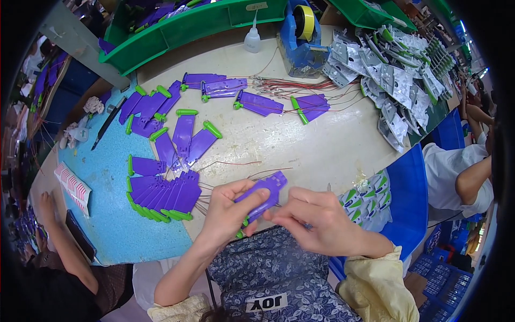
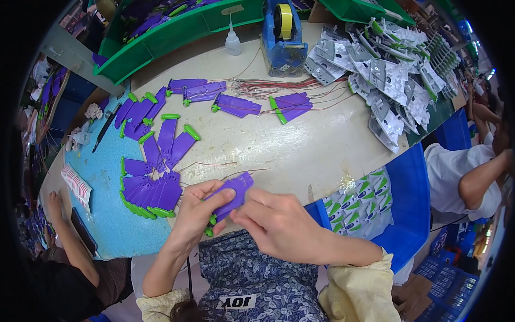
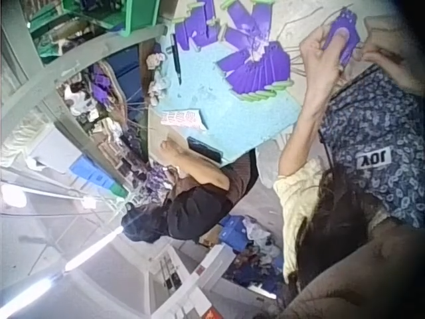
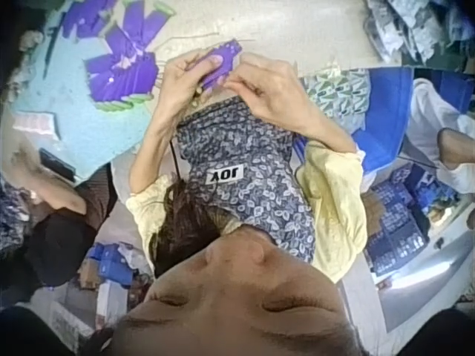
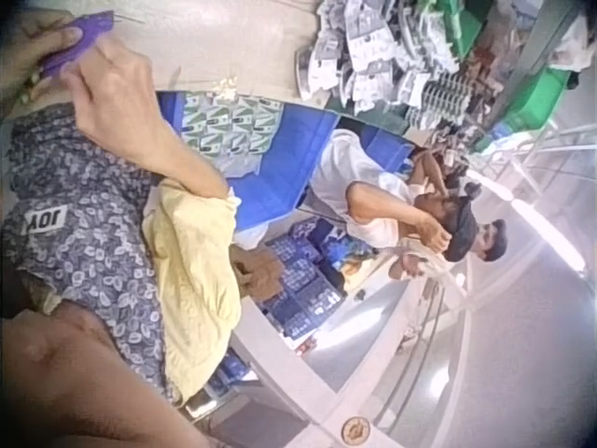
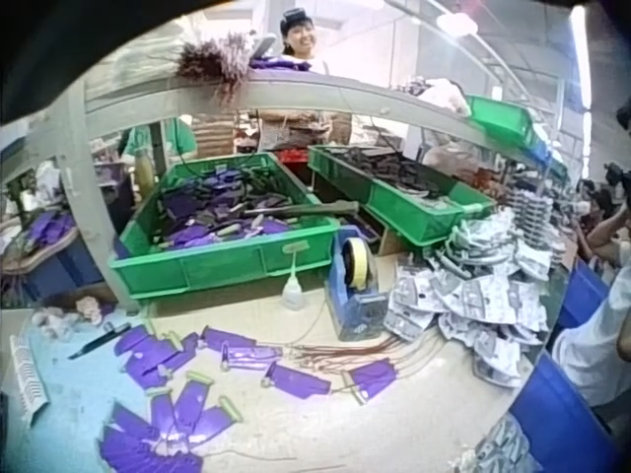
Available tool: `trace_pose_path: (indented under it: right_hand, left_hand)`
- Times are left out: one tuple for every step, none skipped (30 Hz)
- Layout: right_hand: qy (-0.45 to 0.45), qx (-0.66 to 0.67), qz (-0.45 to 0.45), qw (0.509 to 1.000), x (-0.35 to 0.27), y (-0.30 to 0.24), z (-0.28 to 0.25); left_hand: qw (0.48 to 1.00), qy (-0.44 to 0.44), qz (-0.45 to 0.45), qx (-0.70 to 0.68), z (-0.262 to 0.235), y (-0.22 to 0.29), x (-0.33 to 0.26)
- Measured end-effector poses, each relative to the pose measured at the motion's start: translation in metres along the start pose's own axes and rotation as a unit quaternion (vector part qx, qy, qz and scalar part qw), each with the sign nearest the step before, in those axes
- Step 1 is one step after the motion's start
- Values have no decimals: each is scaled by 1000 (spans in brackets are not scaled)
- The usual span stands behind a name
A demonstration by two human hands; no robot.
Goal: The person stacks plastic components with attached wires, taps components with a mallet, and assembles plastic plates by attaching plastic clips and inserting wired lights by hand.
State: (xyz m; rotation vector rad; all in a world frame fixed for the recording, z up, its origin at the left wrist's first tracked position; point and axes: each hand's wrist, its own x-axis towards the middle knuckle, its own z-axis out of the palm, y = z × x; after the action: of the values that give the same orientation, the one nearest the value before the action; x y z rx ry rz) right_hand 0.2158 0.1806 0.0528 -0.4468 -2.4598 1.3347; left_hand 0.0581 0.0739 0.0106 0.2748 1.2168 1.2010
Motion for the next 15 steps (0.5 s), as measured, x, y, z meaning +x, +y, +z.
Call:
trace_pose_path:
  right_hand:
    - [2, 0, 0, 1000, 2, 7, 0]
    - [27, -52, -30, 998, 11, 19, -3]
    - [52, -102, -57, 992, 22, 34, -5]
    - [105, -138, -64, 983, 42, 55, -5]
    - [158, -172, -73, 969, 67, 75, -3]
    - [188, -238, -72, 950, 85, 90, -5]
    - [216, -295, -76, 928, 98, 99, -2]
    - [182, -275, -59, 942, 95, 113, 4]
    - [144, -249, -47, 956, 94, 118, 8]
    - [148, -266, -97, 948, 83, 115, 11]
    - [150, -272, -97, 946, 74, 109, 10]
    - [161, -228, -94, 956, 66, 103, 7]
    - [172, -184, -92, 963, 60, 101, 1]
    - [204, -216, -72, 952, 56, 105, -11]
    - [205, -272, -42, 939, 53, 112, -26]
  left_hand:
    - [1000, 13, 5, -19, -5, -3, 2]
    - [999, 30, 14, -38, -12, -6, 4]
    - [999, 37, 15, -15, -17, -6, 2]
    - [998, 52, 13, 11, -14, -10, -1]
    - [997, 68, 13, 36, -9, -13, -6]
    - [998, 54, 14, 38, -4, -17, -3]
    - [994, 36, 49, 95, 1, -19, -5]
    - [985, 11, 83, 151, 4, -22, -4]
    - [975, 10, 117, 190, -1, -22, -7]
    - [960, 21, 161, 229, -3, -18, -8]
    - [942, 32, 205, 265, -6, -13, -10]
    - [920, 26, 230, 317, -11, -6, -11]
    - [869, 46, 275, 410, -15, -2, -6]
    - [806, 65, 314, 497, -16, 2, -1]
    - [783, 83, 310, 532, -13, 10, 5]
